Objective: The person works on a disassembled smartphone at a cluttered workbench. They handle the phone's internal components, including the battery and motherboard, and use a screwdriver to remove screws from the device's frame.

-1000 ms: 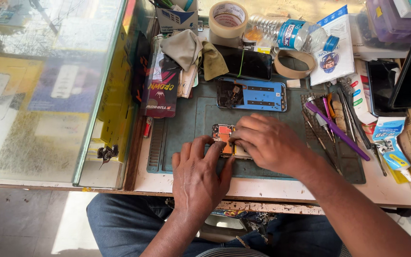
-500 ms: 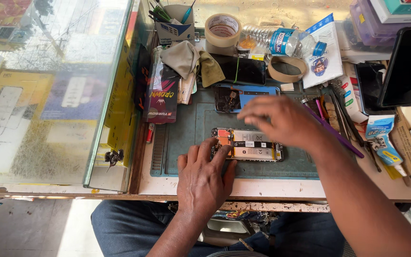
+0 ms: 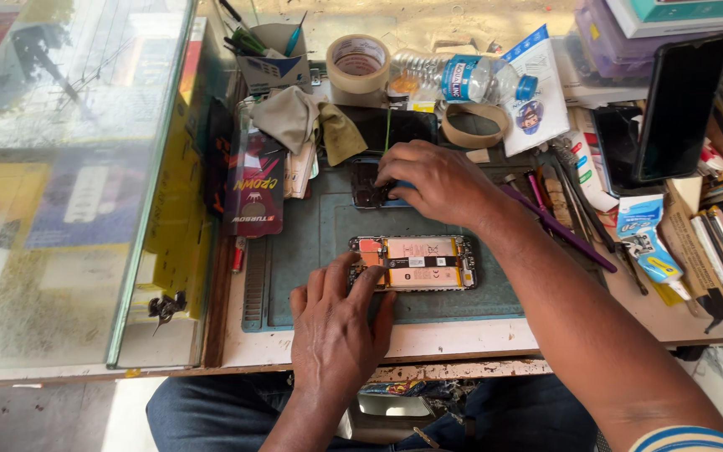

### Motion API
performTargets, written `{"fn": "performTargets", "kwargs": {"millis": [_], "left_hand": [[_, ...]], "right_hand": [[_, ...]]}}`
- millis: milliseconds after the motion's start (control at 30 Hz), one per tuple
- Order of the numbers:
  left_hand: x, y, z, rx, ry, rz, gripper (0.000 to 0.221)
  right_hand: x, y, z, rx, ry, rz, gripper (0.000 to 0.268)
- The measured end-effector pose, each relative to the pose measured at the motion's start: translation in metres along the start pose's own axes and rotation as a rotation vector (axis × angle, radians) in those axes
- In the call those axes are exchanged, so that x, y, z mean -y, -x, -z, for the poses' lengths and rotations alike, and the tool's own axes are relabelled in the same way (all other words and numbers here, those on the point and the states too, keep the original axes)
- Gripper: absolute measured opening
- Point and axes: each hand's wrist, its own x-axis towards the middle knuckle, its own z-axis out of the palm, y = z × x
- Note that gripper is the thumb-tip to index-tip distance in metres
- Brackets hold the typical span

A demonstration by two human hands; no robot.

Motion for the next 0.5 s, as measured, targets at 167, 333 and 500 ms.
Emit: {"fn": "performTargets", "kwargs": {"millis": [167,333,500], "left_hand": [[-0.001,0.001,0.0,0.052,0.029,0.055,0.038],[-0.001,0.0,0.0,0.047,0.004,0.05,0.037],[-0.002,-0.001,0.002,0.066,0.013,0.048,0.04]], "right_hand": [[-0.012,0.004,-0.001,-0.061,-0.111,0.058,0.02],[-0.032,0.019,0.017,-0.242,-0.496,-0.102,0.017],[-0.042,0.058,0.037,-0.47,-0.635,-0.223,0.017]]}}
